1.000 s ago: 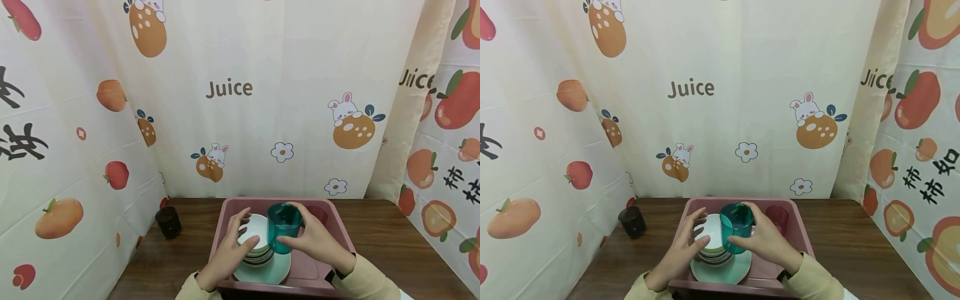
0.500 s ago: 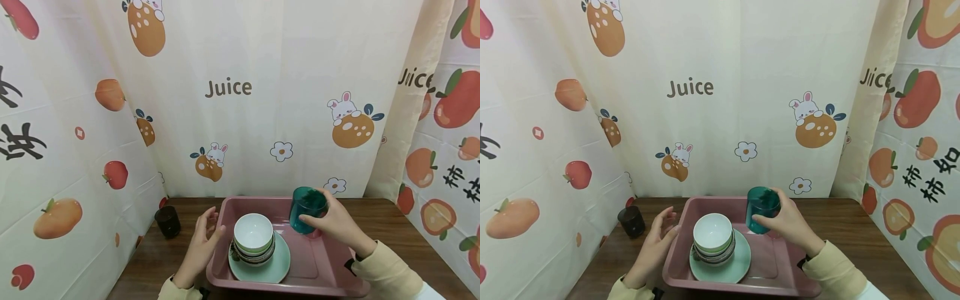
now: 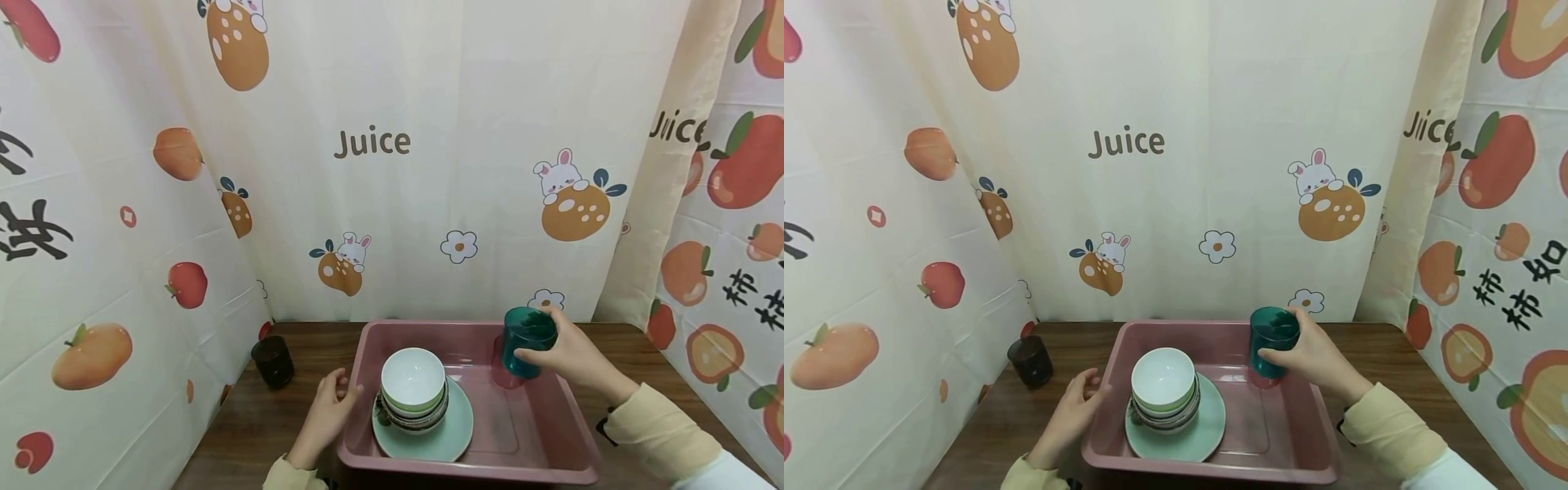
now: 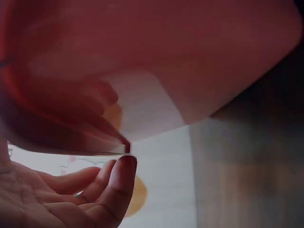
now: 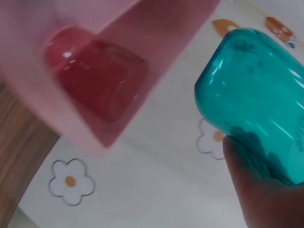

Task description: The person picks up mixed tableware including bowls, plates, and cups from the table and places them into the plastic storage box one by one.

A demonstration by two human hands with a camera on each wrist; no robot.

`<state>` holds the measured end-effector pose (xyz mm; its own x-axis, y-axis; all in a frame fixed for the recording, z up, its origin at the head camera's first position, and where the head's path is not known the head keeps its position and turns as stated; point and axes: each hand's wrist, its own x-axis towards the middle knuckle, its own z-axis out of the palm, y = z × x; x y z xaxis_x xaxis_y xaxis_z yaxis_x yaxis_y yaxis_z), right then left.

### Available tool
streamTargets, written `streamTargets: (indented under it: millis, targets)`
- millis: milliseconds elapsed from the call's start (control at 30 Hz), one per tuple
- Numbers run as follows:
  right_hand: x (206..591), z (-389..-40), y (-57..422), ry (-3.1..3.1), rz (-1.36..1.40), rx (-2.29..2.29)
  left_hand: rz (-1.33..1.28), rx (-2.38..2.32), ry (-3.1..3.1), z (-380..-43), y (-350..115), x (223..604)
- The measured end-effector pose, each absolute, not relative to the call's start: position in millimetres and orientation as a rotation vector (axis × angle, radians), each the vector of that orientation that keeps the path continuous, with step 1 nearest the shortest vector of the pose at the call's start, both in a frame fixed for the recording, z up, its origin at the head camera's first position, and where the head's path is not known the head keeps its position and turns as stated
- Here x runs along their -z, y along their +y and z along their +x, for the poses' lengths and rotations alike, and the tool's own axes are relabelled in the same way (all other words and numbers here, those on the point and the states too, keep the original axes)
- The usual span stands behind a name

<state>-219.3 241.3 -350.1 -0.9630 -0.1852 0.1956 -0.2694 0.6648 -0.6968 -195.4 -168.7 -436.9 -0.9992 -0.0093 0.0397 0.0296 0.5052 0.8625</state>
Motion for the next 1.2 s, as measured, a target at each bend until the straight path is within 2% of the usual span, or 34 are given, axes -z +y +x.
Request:
streamTargets:
  millis: [400, 1033, 1200]
  targets:
    - [368.1, -229.5, 251.6, -2.84, 0.419, -1.152, -0.056, 1.498, -2.763, -200.8, -166.5, 457.3]
    - [409.3, -233.9, 248.7, -3.069, 0.568, -1.127, -0.055, 1.451, -2.771, -202.0, -164.8, 461.0]
    - [412.9, -231.7, 247.1, -3.114, 0.512, -1.075, -0.048, 1.447, -2.785, -202.6, -164.1, 462.3]
